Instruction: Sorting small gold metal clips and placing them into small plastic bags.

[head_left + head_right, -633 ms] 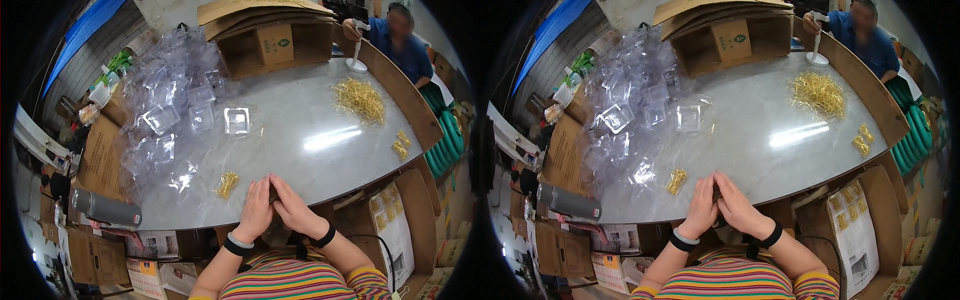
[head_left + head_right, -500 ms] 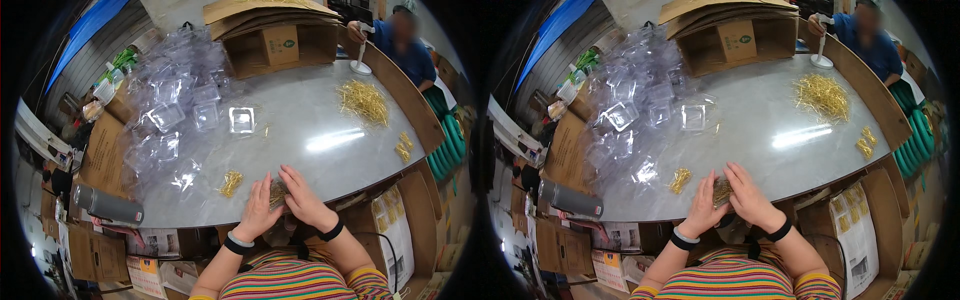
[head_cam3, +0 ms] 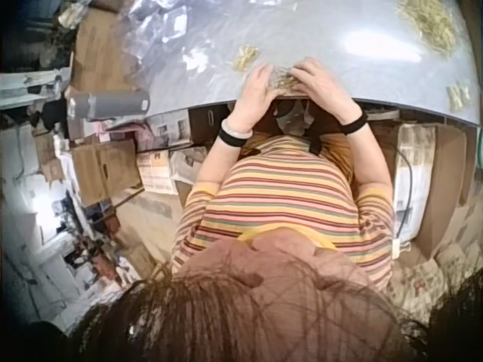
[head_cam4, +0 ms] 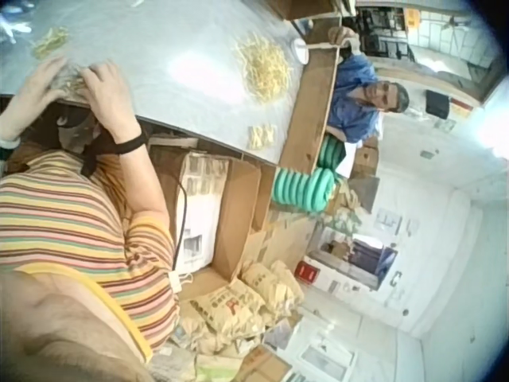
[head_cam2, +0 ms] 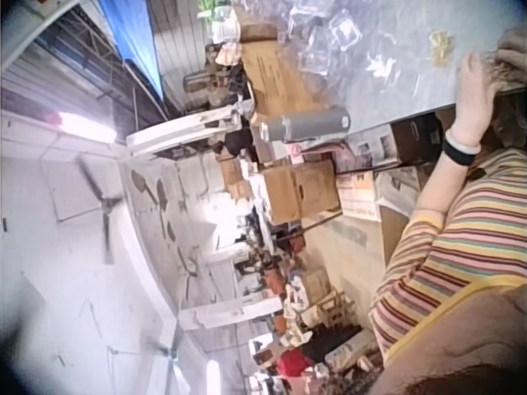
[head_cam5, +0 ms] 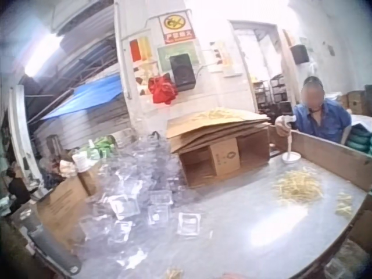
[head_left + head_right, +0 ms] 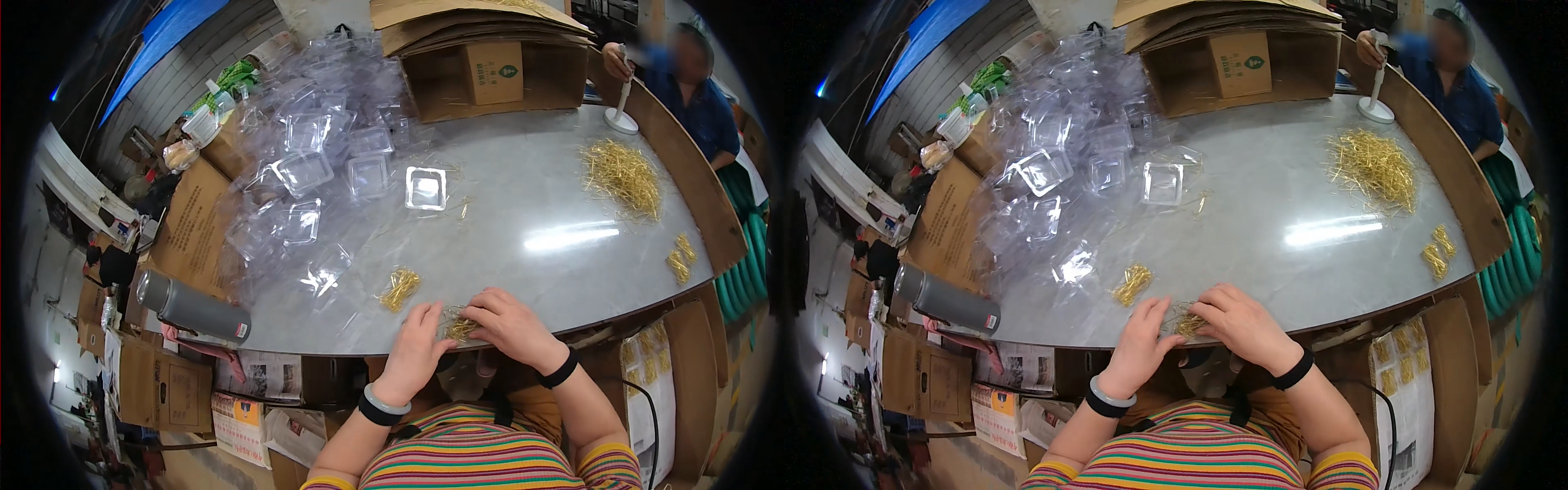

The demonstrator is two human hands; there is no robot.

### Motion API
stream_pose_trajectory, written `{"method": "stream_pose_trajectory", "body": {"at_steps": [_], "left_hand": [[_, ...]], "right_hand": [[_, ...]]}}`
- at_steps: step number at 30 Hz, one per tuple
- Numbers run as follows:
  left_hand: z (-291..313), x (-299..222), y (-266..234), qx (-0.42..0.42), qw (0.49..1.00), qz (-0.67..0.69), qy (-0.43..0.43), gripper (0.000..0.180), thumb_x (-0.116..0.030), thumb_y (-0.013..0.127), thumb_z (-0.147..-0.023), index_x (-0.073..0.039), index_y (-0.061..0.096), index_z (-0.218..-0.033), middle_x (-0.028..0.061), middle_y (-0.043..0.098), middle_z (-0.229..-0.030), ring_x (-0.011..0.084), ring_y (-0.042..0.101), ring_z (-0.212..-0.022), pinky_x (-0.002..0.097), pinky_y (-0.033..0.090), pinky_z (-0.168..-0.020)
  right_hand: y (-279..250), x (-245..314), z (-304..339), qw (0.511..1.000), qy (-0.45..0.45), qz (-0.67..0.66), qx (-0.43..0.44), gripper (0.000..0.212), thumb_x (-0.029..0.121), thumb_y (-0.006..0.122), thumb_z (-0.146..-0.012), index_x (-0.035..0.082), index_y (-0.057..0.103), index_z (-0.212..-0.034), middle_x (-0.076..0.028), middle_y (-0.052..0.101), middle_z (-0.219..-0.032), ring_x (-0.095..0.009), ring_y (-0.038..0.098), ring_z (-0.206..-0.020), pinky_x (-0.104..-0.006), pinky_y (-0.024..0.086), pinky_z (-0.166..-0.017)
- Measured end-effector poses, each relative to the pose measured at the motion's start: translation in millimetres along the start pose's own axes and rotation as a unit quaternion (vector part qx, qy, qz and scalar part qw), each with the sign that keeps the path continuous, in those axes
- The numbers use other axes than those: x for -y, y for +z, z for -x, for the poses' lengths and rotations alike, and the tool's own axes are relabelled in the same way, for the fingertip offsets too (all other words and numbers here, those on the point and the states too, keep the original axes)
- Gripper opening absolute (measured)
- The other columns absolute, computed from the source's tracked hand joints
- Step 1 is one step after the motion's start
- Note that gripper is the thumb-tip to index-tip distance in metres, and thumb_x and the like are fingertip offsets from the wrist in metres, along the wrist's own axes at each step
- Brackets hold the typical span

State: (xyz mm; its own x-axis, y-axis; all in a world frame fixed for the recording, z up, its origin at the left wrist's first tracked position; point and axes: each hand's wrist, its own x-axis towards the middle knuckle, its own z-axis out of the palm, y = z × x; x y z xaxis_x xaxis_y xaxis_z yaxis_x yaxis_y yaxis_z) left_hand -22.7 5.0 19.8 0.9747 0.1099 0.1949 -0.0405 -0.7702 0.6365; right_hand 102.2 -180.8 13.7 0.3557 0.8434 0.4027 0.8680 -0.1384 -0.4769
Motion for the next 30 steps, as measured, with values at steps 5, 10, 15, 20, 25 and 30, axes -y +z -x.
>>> {"method": "stream_pose_trajectory", "body": {"at_steps": [5, 10, 15, 20, 25, 30], "left_hand": [[-13.1, 6.1, 1.0, 0.034, 0.996, 0.073, -0.038, 0.06, 0.002, 0.074, -0.08, 0.004, 0.051, -0.135, 0.0188, 0.055, -0.116, 0.0329, 0.062, -0.097, 0.0384, 0.053, -0.084], [-21.7, 0.9, 10.9, 0.036, 0.979, 0.197, -0.023, 0.066, 0.001, 0.074, -0.081, 0.002, 0.047, -0.141, 0.0173, 0.051, -0.122, 0.0294, 0.061, -0.101, 0.0358, 0.053, -0.089], [-19.7, -3.4, 11.1, 0.012, 0.996, 0.006, 0.083, 0.075, -0.014, 0.076, -0.084, 0.004, 0.038, -0.147, 0.0233, 0.043, -0.142, 0.0409, 0.04, -0.136, 0.0468, 0.033, -0.115], [-26.1, 4.0, 32.2, 0.043, 0.983, -0.111, 0.141, 0.071, -0.013, 0.068, -0.091, 0.008, 0.031, -0.149, 0.0275, 0.036, -0.149, 0.0463, 0.031, -0.144, 0.0542, 0.027, -0.118], [-26.3, 6.3, 39.6, 0.031, 0.976, -0.12, 0.178, 0.063, -0.002, 0.06, -0.092, 0.009, 0.032, -0.147, 0.0289, 0.037, -0.146, 0.047, 0.034, -0.14, 0.0551, 0.029, -0.117], [-22.9, 7.0, 38.5, 0.01, 0.982, -0.105, 0.158, 0.056, 0.001, 0.056, -0.092, 0.011, 0.036, -0.143, 0.0299, 0.041, -0.142, 0.0469, 0.039, -0.136, 0.0501, 0.033, -0.116]], "right_hand": [[5.7, 5.3, -2.8, 0.999, -0.007, 0.031, -0.035, 0.042, 0.014, 0.074, -0.08, 0.004, 0.06, -0.118, -0.012, 0.059, -0.122, -0.031, 0.057, -0.116, -0.0397, 0.049, -0.098], [4.4, 4.2, -0.1, 0.999, 0.01, 0.034, -0.033, 0.039, 0.01, 0.069, -0.084, 0.003, 0.059, -0.12, -0.013, 0.058, -0.125, -0.032, 0.057, -0.119, -0.04, 0.049, -0.099], [7.9, -7.9, 10.2, 0.977, 0.098, -0.141, -0.13, 0.033, 0.001, 0.059, -0.092, 0.0, 0.057, -0.125, -0.017, 0.056, -0.13, -0.037, 0.055, -0.121, -0.0393, 0.047, -0.102], [21.7, 15.0, 26.7, 0.942, 0.201, -0.127, -0.236, 0.046, -0.008, 0.049, -0.091, -0.002, 0.048, -0.136, -0.023, 0.044, -0.144, -0.042, 0.045, -0.133, -0.043, 0.039, -0.111], [45.2, 37.5, 21.8, 0.944, 0.187, -0.179, -0.207, 0.066, -0.008, 0.048, -0.085, -0.002, 0.034, -0.149, -0.024, 0.024, -0.16, -0.039, 0.026, -0.149, -0.0439, 0.024, -0.121], [20.6, 29.2, 14.0, 0.964, 0.156, -0.12, -0.178, 0.061, -0.008, 0.051, -0.087, -0.004, 0.036, -0.146, -0.027, 0.03, -0.156, -0.044, 0.03, -0.145, -0.0467, 0.03, -0.118]]}}
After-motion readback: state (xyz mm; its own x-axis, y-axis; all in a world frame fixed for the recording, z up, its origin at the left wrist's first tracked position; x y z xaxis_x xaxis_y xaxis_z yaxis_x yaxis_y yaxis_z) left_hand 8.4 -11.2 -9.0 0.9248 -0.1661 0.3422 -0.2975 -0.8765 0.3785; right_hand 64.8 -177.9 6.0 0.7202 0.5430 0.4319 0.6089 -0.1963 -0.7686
